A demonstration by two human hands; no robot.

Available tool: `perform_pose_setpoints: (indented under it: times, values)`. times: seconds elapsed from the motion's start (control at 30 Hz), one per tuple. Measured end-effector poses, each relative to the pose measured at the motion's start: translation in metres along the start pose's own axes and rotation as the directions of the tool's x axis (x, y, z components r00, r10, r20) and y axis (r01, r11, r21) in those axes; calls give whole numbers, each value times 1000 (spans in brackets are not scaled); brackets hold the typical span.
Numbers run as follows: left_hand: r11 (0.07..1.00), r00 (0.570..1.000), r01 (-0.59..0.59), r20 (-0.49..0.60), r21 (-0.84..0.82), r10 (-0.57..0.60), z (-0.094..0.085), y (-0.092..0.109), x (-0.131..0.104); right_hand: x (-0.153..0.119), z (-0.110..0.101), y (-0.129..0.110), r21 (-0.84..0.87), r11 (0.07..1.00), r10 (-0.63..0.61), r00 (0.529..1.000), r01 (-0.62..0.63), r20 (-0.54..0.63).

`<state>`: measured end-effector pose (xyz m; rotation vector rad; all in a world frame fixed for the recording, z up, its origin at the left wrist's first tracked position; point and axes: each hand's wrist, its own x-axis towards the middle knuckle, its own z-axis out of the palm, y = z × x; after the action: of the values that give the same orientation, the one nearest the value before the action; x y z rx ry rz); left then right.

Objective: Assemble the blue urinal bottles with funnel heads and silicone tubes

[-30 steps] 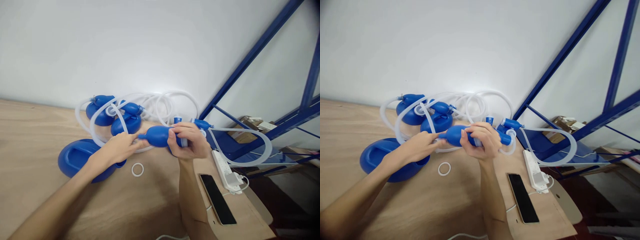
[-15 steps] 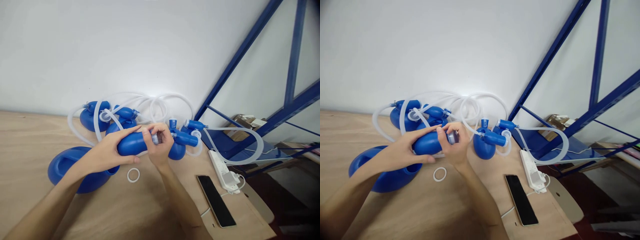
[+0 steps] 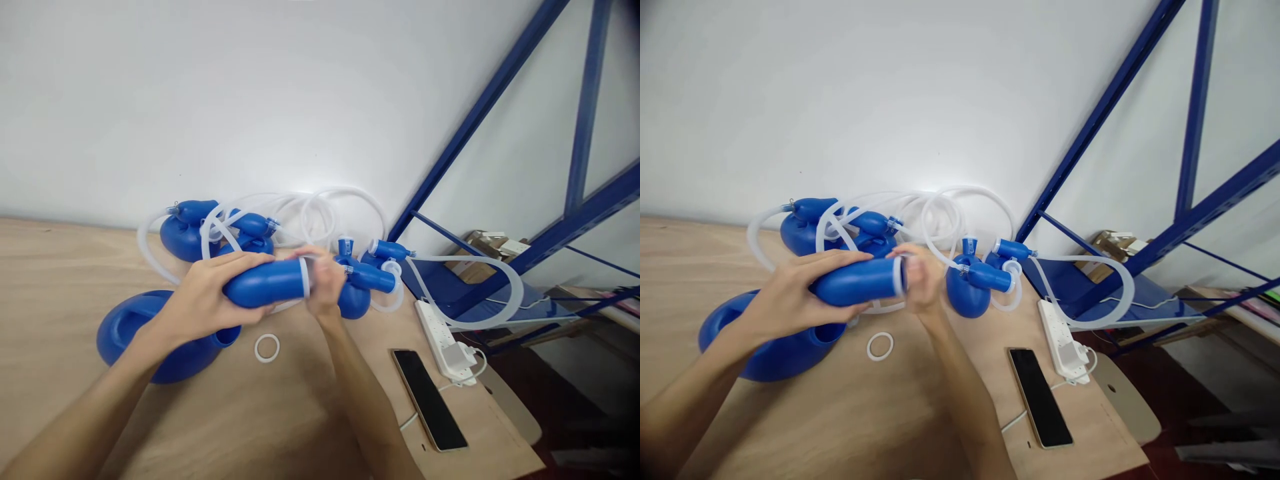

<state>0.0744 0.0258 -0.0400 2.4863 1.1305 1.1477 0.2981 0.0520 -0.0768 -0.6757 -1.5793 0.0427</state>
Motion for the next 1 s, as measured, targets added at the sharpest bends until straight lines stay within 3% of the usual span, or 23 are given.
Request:
perform_pose_setpoints:
  times: [0.1,0.23,0.33,0.43,0.53,0.6,0.67,0.77,0.9,1.0]
  values:
    - [999,999,32,-23,-5,-32,-8,0,2,6,-13,1,87,995,46,999,-48,28]
    - [997,996,71,55,12,-72,-18,2,5,19,-26,-8,47,994,78,959,-94,271]
    - [981,976,195,99,-16,-193,-21,-2,7,25,-29,-5,71,982,137,911,-178,388]
    - [946,945,321,86,-46,-316,-25,-12,8,28,-36,6,26,975,197,905,-222,377]
    - [909,914,404,79,-102,-397,-28,-25,7,29,-46,9,-76,984,180,889,-164,421]
    - [880,899,437,117,-184,-422,-29,-31,6,29,-49,4,-118,989,140,827,-90,544]
    - [853,890,456,145,-256,-432,-29,-35,5,29,-46,-5,-108,993,105,762,-46,639]
    - [810,860,509,188,-291,-474,-26,-35,5,27,-33,-17,-66,995,99,718,-74,689]
    - [727,786,618,280,-300,-552,-24,-28,8,22,-15,-23,-193,974,219,717,-120,662]
    - [726,773,632,285,-270,-567,-27,-26,8,17,-9,-18,-212,976,177,726,-44,664]
